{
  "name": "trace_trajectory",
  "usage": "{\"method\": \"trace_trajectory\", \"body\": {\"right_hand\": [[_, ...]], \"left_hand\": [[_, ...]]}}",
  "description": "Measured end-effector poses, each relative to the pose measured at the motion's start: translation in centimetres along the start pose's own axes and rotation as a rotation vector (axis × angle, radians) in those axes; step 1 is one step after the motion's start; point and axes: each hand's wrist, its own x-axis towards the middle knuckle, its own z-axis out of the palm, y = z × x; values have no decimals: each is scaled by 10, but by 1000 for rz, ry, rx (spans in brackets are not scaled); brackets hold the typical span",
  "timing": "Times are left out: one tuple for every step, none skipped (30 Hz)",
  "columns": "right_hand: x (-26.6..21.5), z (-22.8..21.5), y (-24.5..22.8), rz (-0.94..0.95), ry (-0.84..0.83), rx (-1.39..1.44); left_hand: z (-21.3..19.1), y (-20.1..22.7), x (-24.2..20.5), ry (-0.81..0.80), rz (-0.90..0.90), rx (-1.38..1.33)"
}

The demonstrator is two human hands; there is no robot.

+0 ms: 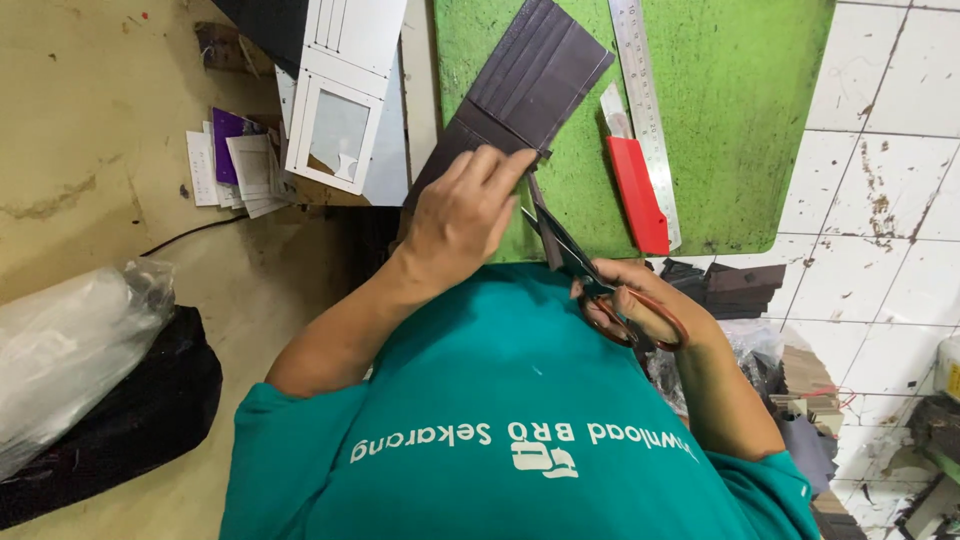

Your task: Measuring, cutting, and trimming leather pieces to assemble a wallet

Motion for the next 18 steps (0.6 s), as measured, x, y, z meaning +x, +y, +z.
{"method": "trace_trajectory", "body": {"right_hand": [[1,1,-4,0,-1,1],[2,3,-7,-5,-5,-21],[4,4,-11,-9,-9,-43],[4,4,-11,-14,-5,-39],[4,4,-11,-4,5,-3],[3,5,-10,7,17,37],[4,5,-10,4,21,45],[4,5,-9,-4,43,56],[5,6,-9,-12,65,67],[7,7,-7,-13,65,72],[9,8,-6,-16,69,78],[11,9,-4,-18,71,82],[15,11,-9,-19,71,86],[18,12,-14,-22,73,89],[21,14,-19,-26,76,92],[22,14,-19,-25,76,94],[23,14,-19,-17,92,93],[24,14,-19,-7,108,94]], "left_hand": [[10,-3,2,-1,-1,1],[20,-7,3,74,30,26],[30,-11,5,150,60,52],[31,-12,3,145,65,53],[32,-14,2,159,10,-90],[34,-15,-1,168,-47,-234],[25,-12,1,159,-43,-235],[16,-9,3,200,-105,-366],[6,-5,5,241,-168,-497],[3,-4,6,236,-169,-495],[-1,-3,8,238,-168,-529],[-5,-1,10,243,-168,-562],[-5,-3,9,240,-169,-560],[-5,-4,9,236,-164,-568],[-5,-5,8,232,-159,-575],[-7,-5,9,231,-160,-576],[-8,-4,10,219,-162,-571],[-10,-3,11,206,-166,-568]]}}
